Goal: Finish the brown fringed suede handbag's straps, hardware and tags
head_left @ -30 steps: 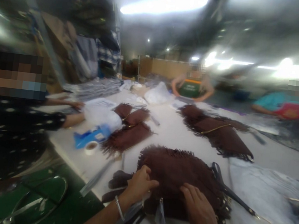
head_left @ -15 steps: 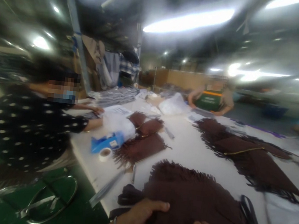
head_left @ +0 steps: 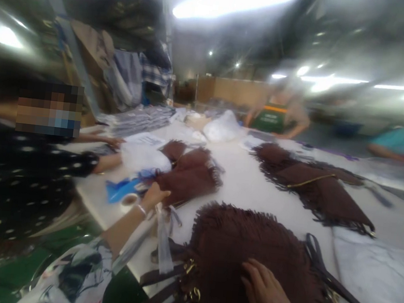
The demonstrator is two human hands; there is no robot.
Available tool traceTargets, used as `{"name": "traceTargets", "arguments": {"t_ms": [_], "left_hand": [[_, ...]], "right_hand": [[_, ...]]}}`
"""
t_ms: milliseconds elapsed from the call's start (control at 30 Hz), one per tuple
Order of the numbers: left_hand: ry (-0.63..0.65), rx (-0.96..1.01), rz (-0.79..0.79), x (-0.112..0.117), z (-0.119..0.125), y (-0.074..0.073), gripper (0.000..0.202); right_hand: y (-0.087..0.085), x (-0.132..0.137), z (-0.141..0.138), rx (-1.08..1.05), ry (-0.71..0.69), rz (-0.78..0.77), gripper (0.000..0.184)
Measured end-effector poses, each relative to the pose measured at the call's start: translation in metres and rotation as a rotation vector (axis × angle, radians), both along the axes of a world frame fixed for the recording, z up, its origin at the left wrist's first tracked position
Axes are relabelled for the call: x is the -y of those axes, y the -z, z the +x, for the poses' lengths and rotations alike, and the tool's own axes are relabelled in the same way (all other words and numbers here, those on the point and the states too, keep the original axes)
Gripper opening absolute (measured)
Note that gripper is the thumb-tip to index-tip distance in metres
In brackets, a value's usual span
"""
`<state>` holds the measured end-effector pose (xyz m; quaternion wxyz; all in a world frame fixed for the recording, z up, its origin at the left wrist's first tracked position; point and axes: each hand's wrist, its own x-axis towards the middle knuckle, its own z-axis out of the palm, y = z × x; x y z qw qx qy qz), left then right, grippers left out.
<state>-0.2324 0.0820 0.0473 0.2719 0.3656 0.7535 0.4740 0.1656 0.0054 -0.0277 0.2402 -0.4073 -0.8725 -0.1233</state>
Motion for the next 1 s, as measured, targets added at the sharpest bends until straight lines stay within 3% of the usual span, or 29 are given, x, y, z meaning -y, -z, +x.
{"name": "traceTargets", "arguments": {"t_ms": [100, 200, 267, 333, 400, 467, 600, 667, 833, 1000], "left_hand": [[-0.051, -0.149, -0.018, 0.016, 0.012, 0.022, 0.048], [-0.018, -0.365, 0.088, 0.049, 0.05, 0.038, 0.047], [0.196, -0.551, 0.204, 0.077, 0.085, 0.048, 0.034], [0.458, -0.544, 0.204, 0.104, 0.119, 0.06, 0.025], [0.594, -0.503, 0.139, 0.127, 0.145, 0.071, 0.035], [0.65, -0.503, 0.085, 0.142, 0.16, 0.078, 0.063], [0.743, -0.584, 0.077, 0.155, 0.169, 0.071, 0.106], [0.735, -0.665, 0.1, 0.158, 0.173, 0.065, 0.113], [0.678, -0.866, 0.137, 0.151, 0.185, 0.063, 0.067], [0.783, -0.941, 0.091, 0.129, 0.179, 0.052, 0.068]], "right_hand": [[0.017, 0.013, 0.008, 0.061, -0.032, -0.039, 0.032], [0.019, 0.028, 0.014, 0.124, -0.066, -0.071, 0.051], [0.018, 0.035, 0.017, 0.172, -0.082, -0.102, 0.063], [0.018, 0.039, 0.019, 0.212, -0.079, -0.097, 0.068], [0.021, 0.038, 0.023, 0.232, -0.08, -0.07, 0.064], [0.022, 0.035, 0.027, 0.206, -0.09, -0.055, 0.055], [0.012, 0.027, 0.027, 0.052, -0.062, -0.076, 0.04], [0.006, 0.025, 0.023, -0.013, -0.029, -0.095, 0.036], [0.005, 0.024, 0.016, -0.066, -0.02, -0.105, 0.038], [0.012, 0.021, 0.033, 0.019, -0.022, -0.102, 0.059]]}}
